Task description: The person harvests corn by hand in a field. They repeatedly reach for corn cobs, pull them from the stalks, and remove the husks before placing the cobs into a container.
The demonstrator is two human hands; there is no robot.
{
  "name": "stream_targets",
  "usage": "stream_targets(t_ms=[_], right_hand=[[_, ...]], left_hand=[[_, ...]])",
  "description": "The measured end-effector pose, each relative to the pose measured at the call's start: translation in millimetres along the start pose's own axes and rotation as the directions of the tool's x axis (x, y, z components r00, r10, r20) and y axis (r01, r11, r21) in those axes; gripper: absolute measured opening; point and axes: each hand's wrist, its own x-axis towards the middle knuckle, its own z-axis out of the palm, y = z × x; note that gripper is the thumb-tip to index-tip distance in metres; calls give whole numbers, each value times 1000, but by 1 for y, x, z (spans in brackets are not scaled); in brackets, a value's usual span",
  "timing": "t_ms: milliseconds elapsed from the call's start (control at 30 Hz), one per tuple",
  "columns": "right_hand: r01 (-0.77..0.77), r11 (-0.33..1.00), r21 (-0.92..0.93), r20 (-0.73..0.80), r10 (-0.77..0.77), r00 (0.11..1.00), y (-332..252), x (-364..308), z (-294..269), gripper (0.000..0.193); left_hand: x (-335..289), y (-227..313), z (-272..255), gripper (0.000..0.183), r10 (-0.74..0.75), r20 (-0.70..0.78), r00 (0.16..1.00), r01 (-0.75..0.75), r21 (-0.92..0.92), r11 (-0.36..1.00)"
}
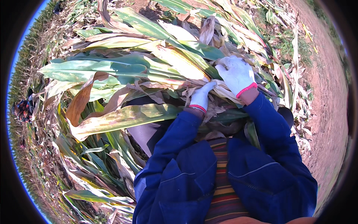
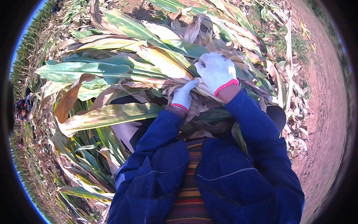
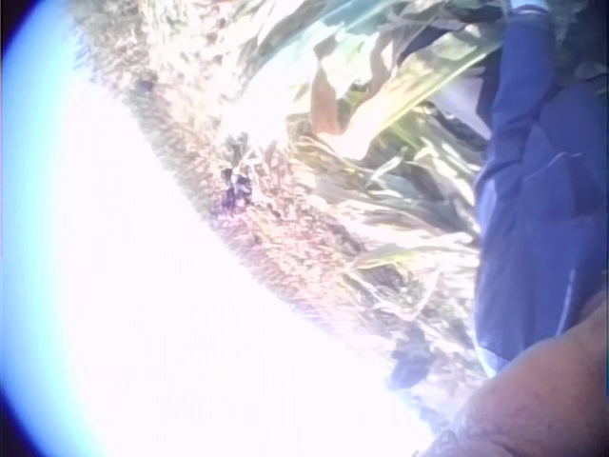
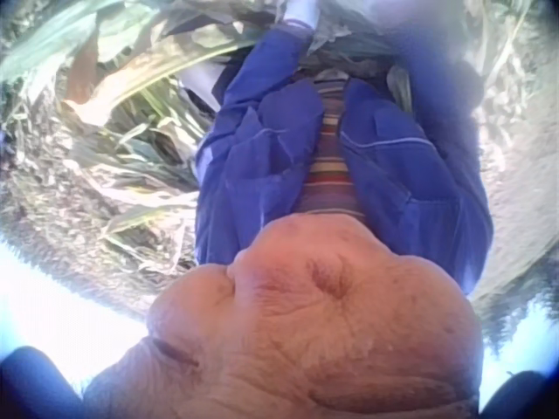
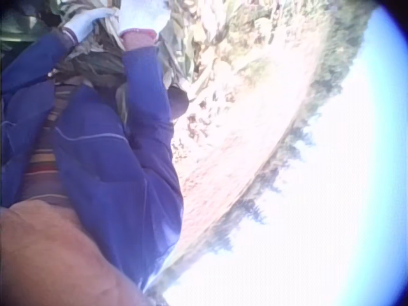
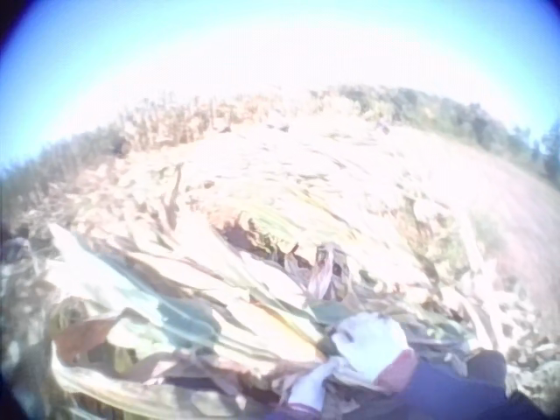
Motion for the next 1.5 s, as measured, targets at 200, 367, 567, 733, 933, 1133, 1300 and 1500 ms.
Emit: stream_targets(t_ms=[200, 367, 567, 733, 933, 1133, 1300, 1500], right_hand=[[92, 993, 74, 239, -107, 965, -101, 105, 59, 55], [99, 995, -1, 297, -95, 950, -122, 141, 96, 44], [529, 849, -25, 168, -518, 839, -127, 134, 99, 15], [740, 669, 66, 136, -741, 658, -90, 93, 115, 13], [502, 707, 497, -101, -528, 843, -56, 18, 91, 20], [-611, 531, 588, 645, 148, 749, -21, -91, -17, 27], [-424, 839, 342, 694, 79, 716, 30, -137, -28, 41], [398, 856, 330, -157, -366, 917, -23, -8, -16, 29]], left_hand=[[2, -9, -11, 36, 188, 235, 954, -194, 957, -216], [17, -48, -32, 34, 521, 639, 566, -487, 769, -414], [31, -62, -45, 33, 336, 459, 822, -238, 814, -530], [16, -25, -11, 28, 192, 182, 964, -139, 966, -218], [51, -84, -79, 39, 206, 252, 946, -183, 935, -305], [25, -19, -23, 35, 314, 22, 949, -199, 815, 545], [24, -13, -33, 32, 376, 137, 916, -330, 789, 518], [3, -8, -19, 45, 488, 321, 812, -66, 880, -470]])
